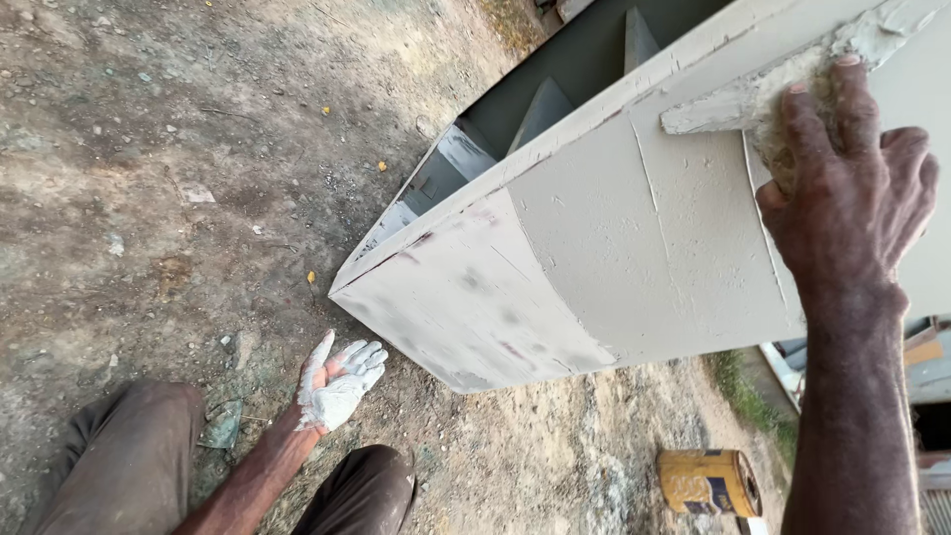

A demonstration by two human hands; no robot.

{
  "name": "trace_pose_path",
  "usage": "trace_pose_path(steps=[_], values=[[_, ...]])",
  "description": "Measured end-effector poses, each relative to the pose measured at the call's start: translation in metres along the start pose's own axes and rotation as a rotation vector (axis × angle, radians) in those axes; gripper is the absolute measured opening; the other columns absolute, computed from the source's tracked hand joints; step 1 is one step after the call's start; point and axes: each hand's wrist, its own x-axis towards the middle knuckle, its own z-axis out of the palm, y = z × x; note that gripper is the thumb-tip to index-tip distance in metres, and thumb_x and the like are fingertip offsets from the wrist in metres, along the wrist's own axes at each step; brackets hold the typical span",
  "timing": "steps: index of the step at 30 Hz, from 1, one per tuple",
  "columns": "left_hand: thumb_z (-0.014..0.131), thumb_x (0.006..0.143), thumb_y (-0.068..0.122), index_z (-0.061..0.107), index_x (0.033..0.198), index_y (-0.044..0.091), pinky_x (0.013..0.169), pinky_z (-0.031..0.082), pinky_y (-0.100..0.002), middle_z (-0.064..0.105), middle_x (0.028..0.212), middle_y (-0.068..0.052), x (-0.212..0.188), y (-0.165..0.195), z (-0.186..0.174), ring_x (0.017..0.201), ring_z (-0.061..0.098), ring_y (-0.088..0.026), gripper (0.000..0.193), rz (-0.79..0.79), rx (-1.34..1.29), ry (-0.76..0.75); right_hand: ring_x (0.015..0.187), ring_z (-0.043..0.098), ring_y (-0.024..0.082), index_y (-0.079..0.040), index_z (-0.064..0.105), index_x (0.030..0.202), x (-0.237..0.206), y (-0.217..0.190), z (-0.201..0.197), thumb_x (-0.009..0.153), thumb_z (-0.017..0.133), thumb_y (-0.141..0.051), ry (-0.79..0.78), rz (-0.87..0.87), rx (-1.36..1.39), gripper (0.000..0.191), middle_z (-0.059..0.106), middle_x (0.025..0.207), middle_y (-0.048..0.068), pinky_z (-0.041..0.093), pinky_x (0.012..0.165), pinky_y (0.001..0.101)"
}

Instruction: The person applies a white plaster-like substance to a large flat surface using a trowel. They repeatedly scoop material from their left hand and spread it across the surface, smoothing it with the trowel. The work continues across different sections of the surface.

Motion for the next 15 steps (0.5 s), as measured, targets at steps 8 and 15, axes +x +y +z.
trace_pose_path(steps=[8,15], values=[[0.052,0.096,0.055,0.031,0.156,-0.008,0.122,0.032,-0.053,0.044,0.157,-0.031,0.025,-0.011,-0.013,0.145,0.044,-0.043,0.089,-0.013,0.098,0.030,0.129,0.060,0.037,-0.015,0.061,0.157,-0.086,0.011,0.001,0.081,0.086,-0.005,-0.134,0.110,0.152,0.081,0.039,0.169,0.015,0.065,0.087,0.0456],[0.052,0.097,0.055,0.030,0.156,-0.007,0.122,0.032,-0.052,0.045,0.158,-0.030,0.037,-0.022,-0.029,0.145,0.044,-0.042,0.088,-0.051,0.149,0.100,0.127,0.064,0.037,-0.009,0.064,0.146,-0.188,0.047,0.038,0.079,0.081,0.005,-0.166,0.120,0.166,0.070,0.040,0.163,0.022,0.068,0.080,0.0382]])
